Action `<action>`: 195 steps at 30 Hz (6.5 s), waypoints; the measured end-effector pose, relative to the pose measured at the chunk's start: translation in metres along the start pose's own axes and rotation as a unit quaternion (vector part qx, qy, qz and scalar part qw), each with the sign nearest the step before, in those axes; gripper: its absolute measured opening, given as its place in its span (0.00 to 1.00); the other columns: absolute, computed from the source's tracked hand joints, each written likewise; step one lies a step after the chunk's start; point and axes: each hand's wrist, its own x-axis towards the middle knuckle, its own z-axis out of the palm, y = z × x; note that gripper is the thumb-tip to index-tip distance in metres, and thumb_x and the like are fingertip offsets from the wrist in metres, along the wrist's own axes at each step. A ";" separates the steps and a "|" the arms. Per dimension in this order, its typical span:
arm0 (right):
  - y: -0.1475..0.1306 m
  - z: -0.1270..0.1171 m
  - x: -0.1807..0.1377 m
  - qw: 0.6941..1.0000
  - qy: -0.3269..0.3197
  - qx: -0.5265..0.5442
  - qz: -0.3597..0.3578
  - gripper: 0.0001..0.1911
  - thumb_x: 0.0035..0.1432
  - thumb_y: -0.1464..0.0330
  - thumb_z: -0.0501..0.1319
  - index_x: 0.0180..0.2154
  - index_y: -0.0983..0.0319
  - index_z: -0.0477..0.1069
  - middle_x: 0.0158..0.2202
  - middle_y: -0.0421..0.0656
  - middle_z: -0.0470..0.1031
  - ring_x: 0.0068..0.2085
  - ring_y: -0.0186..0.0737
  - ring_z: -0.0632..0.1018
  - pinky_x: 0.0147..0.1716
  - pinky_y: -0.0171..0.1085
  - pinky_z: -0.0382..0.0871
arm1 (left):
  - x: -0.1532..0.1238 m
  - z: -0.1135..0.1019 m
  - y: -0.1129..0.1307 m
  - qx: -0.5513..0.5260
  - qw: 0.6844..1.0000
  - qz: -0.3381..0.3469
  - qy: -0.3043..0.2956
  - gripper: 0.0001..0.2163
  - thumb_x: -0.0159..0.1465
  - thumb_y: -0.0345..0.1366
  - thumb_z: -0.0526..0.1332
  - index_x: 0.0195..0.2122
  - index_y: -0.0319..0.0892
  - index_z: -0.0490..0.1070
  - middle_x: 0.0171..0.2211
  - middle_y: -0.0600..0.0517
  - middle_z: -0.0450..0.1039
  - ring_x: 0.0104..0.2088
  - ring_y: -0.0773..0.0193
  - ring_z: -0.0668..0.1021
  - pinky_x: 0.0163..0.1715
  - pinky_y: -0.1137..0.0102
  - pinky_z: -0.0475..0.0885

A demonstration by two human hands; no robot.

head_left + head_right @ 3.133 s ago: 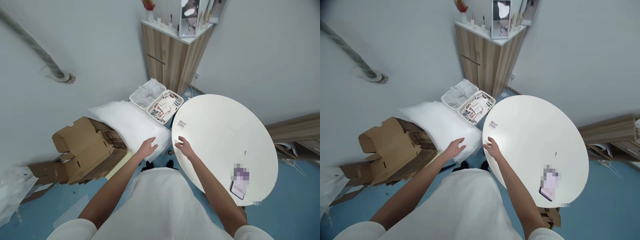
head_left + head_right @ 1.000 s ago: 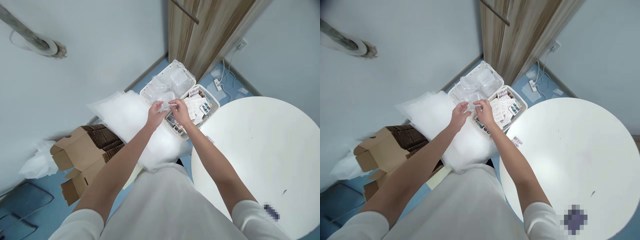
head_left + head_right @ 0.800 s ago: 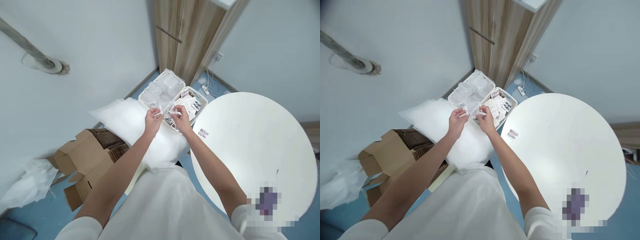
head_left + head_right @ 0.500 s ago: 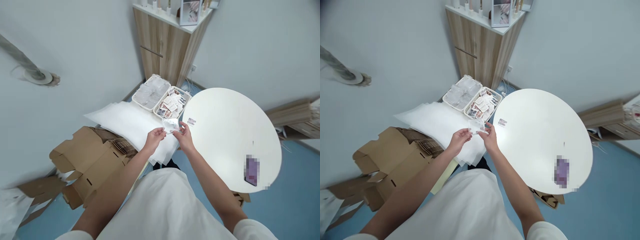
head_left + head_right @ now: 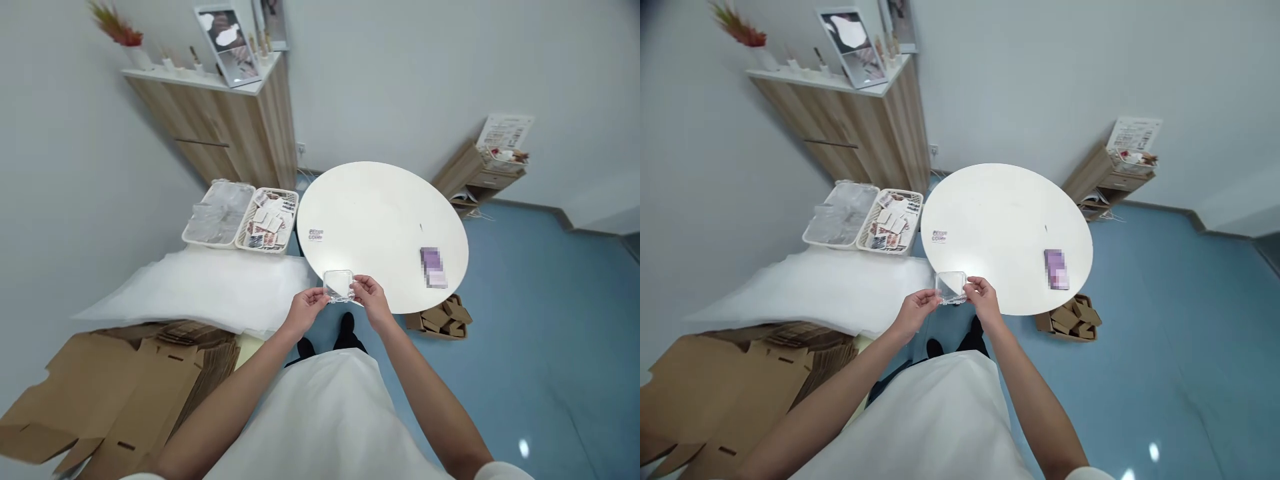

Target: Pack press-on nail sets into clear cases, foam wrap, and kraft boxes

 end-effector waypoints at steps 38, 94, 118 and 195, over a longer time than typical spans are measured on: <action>-0.027 -0.179 0.099 0.999 0.032 -0.006 0.013 0.15 0.45 0.61 0.61 0.37 0.58 0.68 0.37 0.41 0.68 0.35 0.35 0.72 0.40 0.41 0.66 | 0.141 0.167 0.011 -0.064 0.993 -0.103 -0.007 0.25 0.47 0.33 0.68 0.46 0.43 0.64 0.45 0.45 0.66 0.39 0.64 0.75 0.43 0.63 0.70; -0.065 -0.204 0.107 0.865 -0.180 -0.340 -0.322 0.20 0.35 0.66 0.63 0.33 0.58 0.60 0.42 0.47 0.67 0.39 0.42 0.70 0.33 0.39 0.64 | 0.130 0.190 0.015 0.060 0.971 0.070 -0.221 0.35 0.44 0.33 0.68 0.53 0.47 0.57 0.44 0.47 0.64 0.44 0.59 0.71 0.35 0.68 0.71; -0.064 -0.186 0.120 0.954 -0.049 -0.276 -0.102 0.15 0.57 0.57 0.47 0.36 0.59 0.65 0.31 0.40 0.70 0.34 0.36 0.71 0.36 0.38 0.65 | 0.122 0.175 -0.001 0.042 0.994 -0.062 -0.082 0.18 0.49 0.39 0.65 0.40 0.39 0.70 0.32 0.49 0.71 0.29 0.68 0.73 0.34 0.68 0.70; 0.068 -0.140 0.111 0.883 0.247 -0.395 -0.055 0.32 0.48 0.64 0.54 0.55 0.62 0.51 0.55 0.52 0.50 0.56 0.54 0.54 0.51 0.53 0.54 | 0.139 0.094 -0.075 0.231 0.962 -0.097 -0.109 0.22 0.55 0.38 0.61 0.51 0.43 0.60 0.54 0.44 0.61 0.54 0.59 0.65 0.51 0.64 0.63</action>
